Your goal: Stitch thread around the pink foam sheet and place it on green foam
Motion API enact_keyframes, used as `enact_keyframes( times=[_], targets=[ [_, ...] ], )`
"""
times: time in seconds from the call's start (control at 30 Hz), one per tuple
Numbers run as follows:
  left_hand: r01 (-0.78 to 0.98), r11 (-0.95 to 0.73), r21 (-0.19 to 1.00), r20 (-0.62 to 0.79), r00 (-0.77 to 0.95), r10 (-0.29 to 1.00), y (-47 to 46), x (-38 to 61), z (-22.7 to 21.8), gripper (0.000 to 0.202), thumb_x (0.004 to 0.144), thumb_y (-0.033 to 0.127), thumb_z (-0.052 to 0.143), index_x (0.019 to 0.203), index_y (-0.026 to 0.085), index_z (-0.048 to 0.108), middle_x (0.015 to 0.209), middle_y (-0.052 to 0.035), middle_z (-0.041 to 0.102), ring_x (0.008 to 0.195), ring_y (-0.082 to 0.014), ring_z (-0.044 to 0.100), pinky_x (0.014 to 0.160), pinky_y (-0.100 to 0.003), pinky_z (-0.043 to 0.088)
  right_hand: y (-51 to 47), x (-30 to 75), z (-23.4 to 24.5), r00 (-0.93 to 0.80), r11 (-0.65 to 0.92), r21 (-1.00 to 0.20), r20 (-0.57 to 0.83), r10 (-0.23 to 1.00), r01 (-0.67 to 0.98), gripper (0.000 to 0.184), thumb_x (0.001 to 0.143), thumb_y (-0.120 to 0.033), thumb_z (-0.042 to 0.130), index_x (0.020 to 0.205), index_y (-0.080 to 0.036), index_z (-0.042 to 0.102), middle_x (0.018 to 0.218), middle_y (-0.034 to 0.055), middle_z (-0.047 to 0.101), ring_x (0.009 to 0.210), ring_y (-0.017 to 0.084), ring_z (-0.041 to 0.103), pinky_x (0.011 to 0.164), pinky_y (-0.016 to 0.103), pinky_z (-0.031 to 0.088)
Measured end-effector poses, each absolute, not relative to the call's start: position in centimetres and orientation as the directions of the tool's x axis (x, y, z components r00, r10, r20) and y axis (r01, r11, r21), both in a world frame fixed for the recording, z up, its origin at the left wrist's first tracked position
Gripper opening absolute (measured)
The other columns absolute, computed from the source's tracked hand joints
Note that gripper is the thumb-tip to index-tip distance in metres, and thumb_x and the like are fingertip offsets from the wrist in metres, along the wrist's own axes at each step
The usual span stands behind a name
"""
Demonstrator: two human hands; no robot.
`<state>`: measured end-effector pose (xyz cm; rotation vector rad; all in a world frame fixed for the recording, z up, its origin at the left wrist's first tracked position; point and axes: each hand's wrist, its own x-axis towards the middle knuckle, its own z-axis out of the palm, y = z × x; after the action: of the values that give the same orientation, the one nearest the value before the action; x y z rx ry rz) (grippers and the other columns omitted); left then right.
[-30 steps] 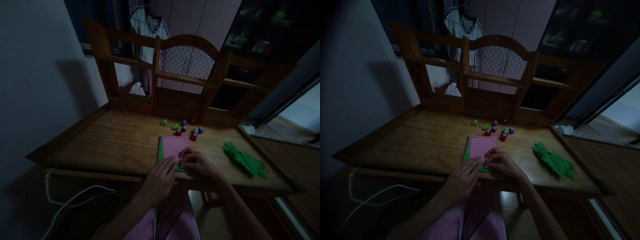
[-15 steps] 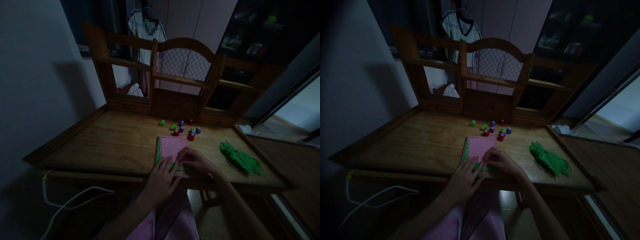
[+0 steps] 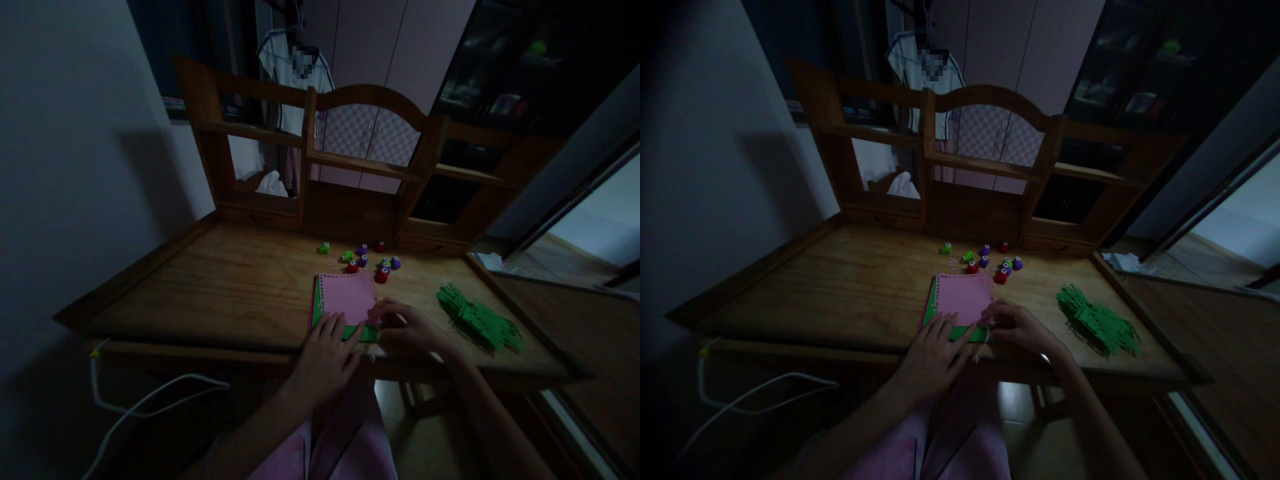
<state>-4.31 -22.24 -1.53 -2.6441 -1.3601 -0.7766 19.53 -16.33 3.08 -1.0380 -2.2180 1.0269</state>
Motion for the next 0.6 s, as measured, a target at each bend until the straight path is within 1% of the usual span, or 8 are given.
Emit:
enact_keyframes(
  times=[0.03, 0.1, 0.2, 0.3, 0.37, 0.47, 0.6],
  targets=[
    [0.781, -0.603, 0.161, 0.469, 0.477, 0.743, -22.2, -4.2, -1.4, 0.048, 0.089, 0.040, 0.041, 0.135, 0.028, 0.039, 0.129, -0.0098, 0.049, 0.121, -0.0270, 0.043, 0.103, -0.048, 0.031, -16.4, 19.5, 3.1, -0.589, 0.423, -0.790, 0.099, 0.802, 0.443, 0.034, 0.075, -0.038, 0.068, 0.106, -0.024, 0.064, 0.109, 0.0062, 0.059, 0.104, 0.022, 0.054, 0.092, 0.038, 0.043],
    [0.786, -0.596, 0.164, 0.473, 0.468, 0.747, -22.2, -4.0, -1.1, 0.046, 0.089, 0.040, 0.041, 0.134, 0.027, 0.041, 0.126, -0.0100, 0.050, 0.118, -0.0272, 0.044, 0.101, -0.048, 0.032, -16.4, 19.1, 3.2, -0.576, 0.416, -0.788, 0.097, 0.812, 0.454, 0.035, 0.076, -0.037, 0.068, 0.107, -0.023, 0.063, 0.108, 0.0060, 0.059, 0.102, 0.021, 0.055, 0.092, 0.038, 0.043],
    [0.780, -0.592, 0.201, 0.462, 0.457, 0.760, -22.1, -3.7, -0.2, 0.042, 0.090, 0.039, 0.040, 0.129, 0.025, 0.047, 0.122, -0.0102, 0.052, 0.116, -0.0262, 0.045, 0.100, -0.047, 0.034, -16.2, 18.4, 3.2, -0.575, 0.412, -0.805, 0.109, 0.811, 0.428, 0.028, 0.077, -0.038, 0.066, 0.100, -0.021, 0.065, 0.103, 0.0062, 0.060, 0.098, 0.020, 0.057, 0.089, 0.036, 0.044],
    [0.750, -0.614, 0.245, 0.460, 0.467, 0.755, -21.9, -3.3, 0.3, 0.038, 0.089, 0.036, 0.041, 0.121, 0.020, 0.053, 0.129, -0.0105, 0.049, 0.121, -0.0249, 0.042, 0.103, -0.044, 0.033, -15.9, 17.6, 2.9, -0.597, 0.391, -0.839, 0.102, 0.796, 0.378, 0.025, 0.079, -0.039, 0.064, 0.094, -0.019, 0.066, 0.098, 0.0062, 0.061, 0.093, 0.019, 0.058, 0.085, 0.033, 0.046],
    [0.726, -0.634, 0.267, 0.466, 0.478, 0.744, -21.8, -3.0, 0.3, 0.035, 0.090, 0.034, 0.041, 0.117, 0.018, 0.055, 0.132, -0.0105, 0.047, 0.124, -0.0240, 0.040, 0.104, -0.042, 0.033, -15.8, 17.3, 2.8, -0.601, 0.397, -0.842, 0.112, 0.791, 0.366, 0.025, 0.079, -0.041, 0.064, 0.090, -0.019, 0.067, 0.096, 0.0059, 0.061, 0.091, 0.018, 0.059, 0.083, 0.033, 0.046],
    [0.711, -0.641, 0.291, 0.465, 0.480, 0.743, -21.5, -2.8, 0.1, 0.033, 0.091, 0.032, 0.038, 0.113, 0.017, 0.057, 0.128, -0.0106, 0.051, 0.120, -0.0225, 0.045, 0.102, -0.041, 0.036, -15.7, 17.4, 2.8, -0.591, 0.424, -0.829, 0.146, 0.793, 0.364, 0.024, 0.078, -0.042, 0.065, 0.083, -0.019, 0.068, 0.095, 0.0059, 0.061, 0.091, 0.018, 0.058, 0.082, 0.033, 0.046],
    [0.717, -0.640, 0.278, 0.444, 0.494, 0.747, -21.3, -2.8, 0.2, 0.032, 0.090, 0.028, 0.039, 0.115, 0.018, 0.055, 0.125, -0.0107, 0.053, 0.115, -0.0225, 0.049, 0.098, -0.041, 0.040, -15.7, 18.5, 2.8, -0.589, 0.442, -0.820, 0.164, 0.792, 0.365, 0.023, 0.077, -0.042, 0.066, 0.078, -0.019, 0.070, 0.096, 0.0061, 0.058, 0.095, 0.019, 0.056, 0.086, 0.034, 0.045]
  ],
)
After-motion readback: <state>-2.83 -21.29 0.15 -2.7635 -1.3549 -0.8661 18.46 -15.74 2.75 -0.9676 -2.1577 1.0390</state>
